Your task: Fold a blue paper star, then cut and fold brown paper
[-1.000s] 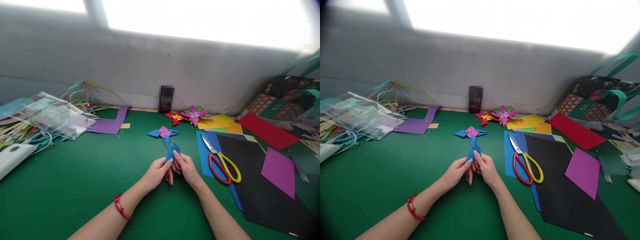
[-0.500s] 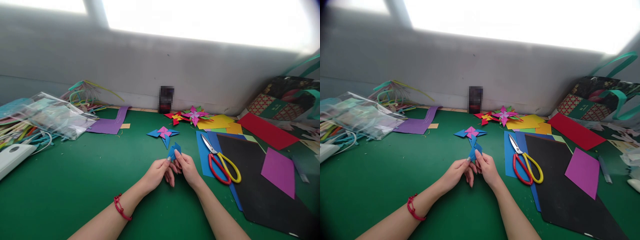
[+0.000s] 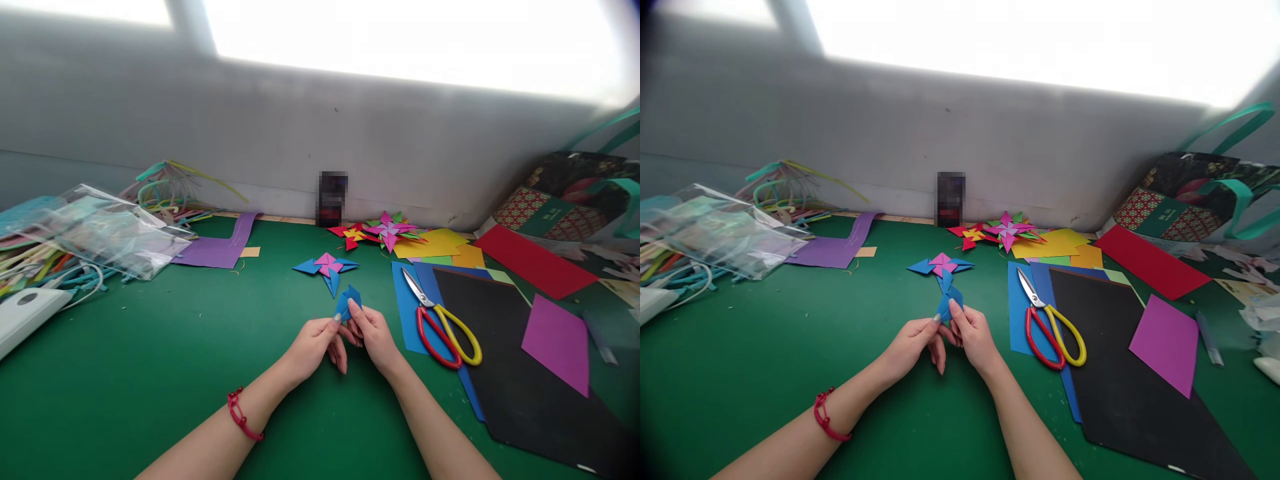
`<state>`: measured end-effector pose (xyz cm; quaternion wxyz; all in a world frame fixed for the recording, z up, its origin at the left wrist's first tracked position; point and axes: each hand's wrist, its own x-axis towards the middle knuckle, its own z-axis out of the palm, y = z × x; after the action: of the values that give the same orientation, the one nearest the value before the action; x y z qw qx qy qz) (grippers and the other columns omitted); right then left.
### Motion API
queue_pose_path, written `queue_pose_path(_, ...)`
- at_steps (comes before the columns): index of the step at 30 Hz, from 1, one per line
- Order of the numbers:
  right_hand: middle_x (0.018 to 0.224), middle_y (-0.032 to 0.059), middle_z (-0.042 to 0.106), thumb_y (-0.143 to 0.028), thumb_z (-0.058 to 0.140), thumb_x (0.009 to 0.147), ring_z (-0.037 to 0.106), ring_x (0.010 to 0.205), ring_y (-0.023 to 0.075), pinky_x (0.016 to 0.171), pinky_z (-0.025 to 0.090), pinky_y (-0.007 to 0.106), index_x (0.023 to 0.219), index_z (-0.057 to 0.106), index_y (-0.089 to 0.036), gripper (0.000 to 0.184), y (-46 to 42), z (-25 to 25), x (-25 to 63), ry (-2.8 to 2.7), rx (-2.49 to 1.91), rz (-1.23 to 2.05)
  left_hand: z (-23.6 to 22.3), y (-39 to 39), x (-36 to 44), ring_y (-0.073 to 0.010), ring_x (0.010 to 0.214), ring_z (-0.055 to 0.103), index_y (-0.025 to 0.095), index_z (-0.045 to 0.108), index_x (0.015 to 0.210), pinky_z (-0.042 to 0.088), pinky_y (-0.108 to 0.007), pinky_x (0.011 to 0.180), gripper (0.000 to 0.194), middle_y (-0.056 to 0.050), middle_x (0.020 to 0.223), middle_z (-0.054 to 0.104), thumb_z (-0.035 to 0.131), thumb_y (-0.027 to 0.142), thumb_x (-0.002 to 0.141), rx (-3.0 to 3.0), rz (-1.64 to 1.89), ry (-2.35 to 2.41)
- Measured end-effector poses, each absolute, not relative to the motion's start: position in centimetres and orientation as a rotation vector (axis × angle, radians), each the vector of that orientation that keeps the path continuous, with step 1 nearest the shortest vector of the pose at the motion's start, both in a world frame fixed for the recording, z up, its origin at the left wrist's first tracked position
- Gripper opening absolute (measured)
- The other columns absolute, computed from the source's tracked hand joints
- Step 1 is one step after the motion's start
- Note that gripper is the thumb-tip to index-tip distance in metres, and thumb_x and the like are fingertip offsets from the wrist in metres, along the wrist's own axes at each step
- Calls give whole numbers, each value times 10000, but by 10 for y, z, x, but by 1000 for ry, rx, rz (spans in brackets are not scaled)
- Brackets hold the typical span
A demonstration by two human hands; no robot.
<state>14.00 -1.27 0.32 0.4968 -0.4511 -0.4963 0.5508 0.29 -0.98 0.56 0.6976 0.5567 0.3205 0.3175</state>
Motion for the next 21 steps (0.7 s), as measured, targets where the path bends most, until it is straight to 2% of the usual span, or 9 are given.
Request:
queue_pose_path(6, 385, -56, 379, -487, 426, 818, 330, 348, 65, 368, 242, 214, 484, 333, -195, 454, -13, 4, 140, -1168, -1092, 1403, 4, -9, 3, -122, 431, 549, 126, 523, 771, 389, -203, 461, 324, -10, 478, 589, 486, 448, 797, 1257, 661, 724)
queue_pose_path(14, 445, -52, 383, -455, 441, 824, 348, 364, 64, 378, 244, 220, 497, 351, -191, 429, -13, 2, 140, -1255, -1095, 1359, 4, -6, 6, -108, 403, 544, 136, 502, 745, 407, -200, 417, 335, -19, 552, 611, 425, 452, 826, 1197, 756, 743)
queue_pose_path(21, 455, -47, 395, -470, 442, 818, 366, 379, 67, 393, 273, 222, 502, 379, -188, 427, -15, 4, 139, -1312, -1135, 1327, 3, -6, 4, -114, 374, 535, 135, 485, 683, 401, -201, 405, 363, -23, 480, 590, 396, 451, 839, 1195, 753, 742)
